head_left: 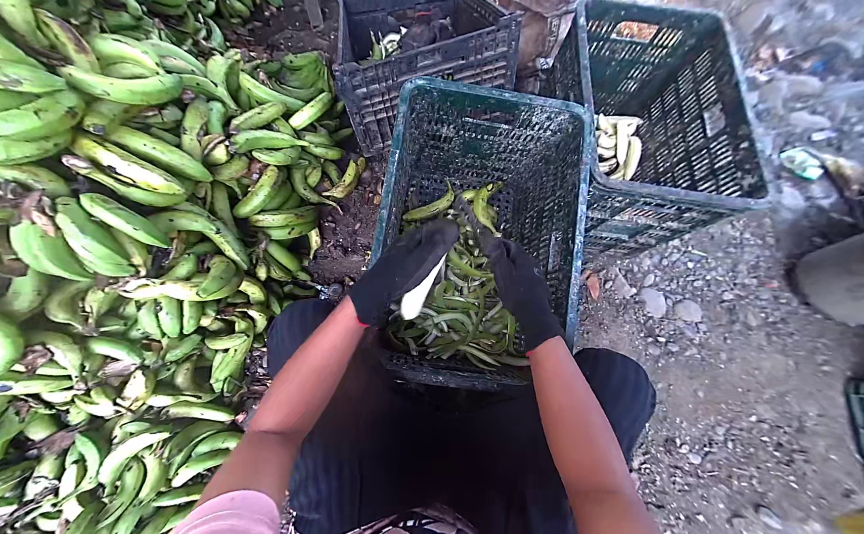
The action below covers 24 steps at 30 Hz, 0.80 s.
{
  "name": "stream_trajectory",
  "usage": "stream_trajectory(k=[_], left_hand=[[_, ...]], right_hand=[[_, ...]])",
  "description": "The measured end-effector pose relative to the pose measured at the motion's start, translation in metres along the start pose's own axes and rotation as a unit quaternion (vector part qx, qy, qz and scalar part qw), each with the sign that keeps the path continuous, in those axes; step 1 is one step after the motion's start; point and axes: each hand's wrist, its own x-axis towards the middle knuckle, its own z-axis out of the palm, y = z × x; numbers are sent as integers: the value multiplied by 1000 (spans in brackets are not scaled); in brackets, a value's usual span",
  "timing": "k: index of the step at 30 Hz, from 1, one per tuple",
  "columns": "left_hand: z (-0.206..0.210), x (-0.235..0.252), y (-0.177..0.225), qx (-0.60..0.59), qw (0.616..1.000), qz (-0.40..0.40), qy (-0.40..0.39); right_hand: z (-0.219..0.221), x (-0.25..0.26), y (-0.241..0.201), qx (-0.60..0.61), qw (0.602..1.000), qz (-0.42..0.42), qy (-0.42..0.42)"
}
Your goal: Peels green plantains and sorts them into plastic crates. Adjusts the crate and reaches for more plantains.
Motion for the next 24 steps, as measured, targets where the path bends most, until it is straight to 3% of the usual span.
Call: stream_trajectory(k=[2,4,5,6,7,9,10,12,14,18,20,22,24], left_hand=[[-18,-9,7,171,974,-69,-129],[-14,-8,35,337,895,-144,-255],[-8,-3,52,379,867,-142,-290],[-3,3,71,390,868,-101,-290],[0,11,88,385,889,-16,-246],[9,36,124,320,926,187,-73],[16,48,143,270,922,277,24],[32,63,169,116,877,430,179],[40,58,176,50,849,478,219],[8,10,110,195,823,471,249],[-37,-26,59,169,857,401,276],[-81,-82,0,104,888,270,357],[-114,-147,-73,90,883,95,451]], right_hand=[[-5,-5,11,-106,994,-7,3],[-4,-3,19,-143,989,12,-34],[-1,0,21,-150,987,22,-57],[2,1,20,-156,985,29,-71],[6,2,18,-160,983,34,-79],[11,4,15,-151,984,36,-90],[13,4,16,-142,985,29,-92],[13,0,20,-124,988,9,-92],[8,-7,21,-145,985,-3,-89],[2,-16,6,-238,966,-12,-100],[11,-13,5,-267,956,-10,-117],[25,-9,9,-301,943,-17,-141],[41,-9,13,-331,928,-27,-169]])
